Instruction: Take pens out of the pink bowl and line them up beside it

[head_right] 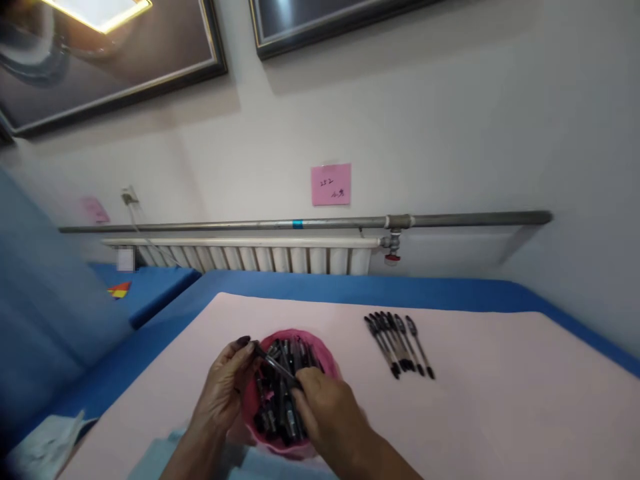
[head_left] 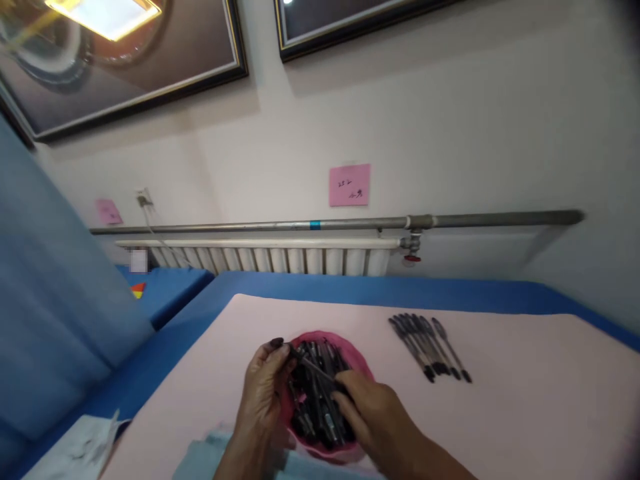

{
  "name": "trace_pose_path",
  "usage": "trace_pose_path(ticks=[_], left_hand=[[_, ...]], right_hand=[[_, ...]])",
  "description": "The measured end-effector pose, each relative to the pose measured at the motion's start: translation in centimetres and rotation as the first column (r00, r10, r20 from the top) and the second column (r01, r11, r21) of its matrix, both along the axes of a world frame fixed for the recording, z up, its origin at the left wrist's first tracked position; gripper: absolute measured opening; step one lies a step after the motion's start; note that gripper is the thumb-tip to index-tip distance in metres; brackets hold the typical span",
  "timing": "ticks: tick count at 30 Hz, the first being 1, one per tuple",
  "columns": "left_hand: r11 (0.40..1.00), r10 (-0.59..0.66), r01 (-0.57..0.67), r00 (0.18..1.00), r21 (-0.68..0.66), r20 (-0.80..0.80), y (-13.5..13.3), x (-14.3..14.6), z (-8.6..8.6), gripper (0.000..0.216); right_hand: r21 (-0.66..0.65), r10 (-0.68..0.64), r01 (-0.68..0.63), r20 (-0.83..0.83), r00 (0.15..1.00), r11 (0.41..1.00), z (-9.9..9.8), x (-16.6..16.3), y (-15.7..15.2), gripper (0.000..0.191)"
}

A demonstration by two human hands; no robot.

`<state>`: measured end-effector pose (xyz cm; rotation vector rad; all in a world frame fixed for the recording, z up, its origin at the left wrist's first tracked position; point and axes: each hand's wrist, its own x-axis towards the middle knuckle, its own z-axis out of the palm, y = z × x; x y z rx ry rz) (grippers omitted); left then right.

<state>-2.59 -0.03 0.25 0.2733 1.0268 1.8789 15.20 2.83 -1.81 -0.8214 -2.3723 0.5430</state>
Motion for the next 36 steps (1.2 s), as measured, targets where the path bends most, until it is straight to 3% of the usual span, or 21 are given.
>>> trace_pose_path(ticks=[5,9,10,12,15,19,25,30,33,36], left_hand=[[0.995,-0.104,0.102,0.990,-0.019,-0.094,-0.4,0.0,0.1,0.018],[0.983,-0.181,0.176,0.967,-0.048,-0.179,-0.6,0.4,0.4,0.026],[0.983,-0.184,0.176,0.965,-0.061,-0.188,-0.7,0.4,0.5,0.025],[0.983,-0.174,0.158,0.965,-0.091,-0.195,-0.7,0.3,0.5,0.022],[0.986,-0.137,0.116,0.971,-0.116,-0.195,-0.8,-0.2,0.4,0.019],[0.984,-0.147,0.124,0.969,-0.128,-0.196,-0.9,-0.6,0.0,0.021],[0.978,-0.171,0.139,0.960,-0.153,-0.222,-0.7,-1.1,-0.6,0.022],[0.994,-0.040,-0.001,0.930,-0.111,-0.366,-1.0,-3.2,0.5,0.025],[0.993,0.035,-0.085,0.863,-0.077,-0.503,-1.1,-4.1,0.7,0.028],[0.986,-0.098,-0.034,0.670,-0.162,-0.735,-1.0,-3.6,0.2,0.019]], right_hand=[[-0.066,-0.079,0.077,-0.031,0.996,0.995,0.7,0.5,-1.2,0.015],[-0.186,-0.243,0.198,-0.259,0.935,0.962,0.9,3.5,-0.1,0.017],[-0.249,-0.338,0.265,-0.322,0.884,0.932,0.9,4.7,0.4,0.018],[-0.459,-0.573,0.382,-0.411,0.709,0.802,0.6,7.5,1.6,0.020],[-0.556,-0.683,0.432,-0.397,0.613,0.710,0.2,11.1,2.7,0.025],[-0.651,-0.739,0.405,-0.384,0.553,0.642,-0.5,12.9,3.1,0.030],[-0.731,-0.761,0.323,-0.403,0.508,0.602,-0.5,13.0,3.4,0.032],[-0.775,-0.742,0.211,-0.430,0.514,0.595,0.7,12.2,2.5,0.029],[-0.815,-0.721,0.122,-0.418,0.553,0.566,1.0,10.9,2.0,0.029],[-0.837,-0.696,0.075,-0.398,0.598,0.542,1.0,9.7,1.7,0.029]])
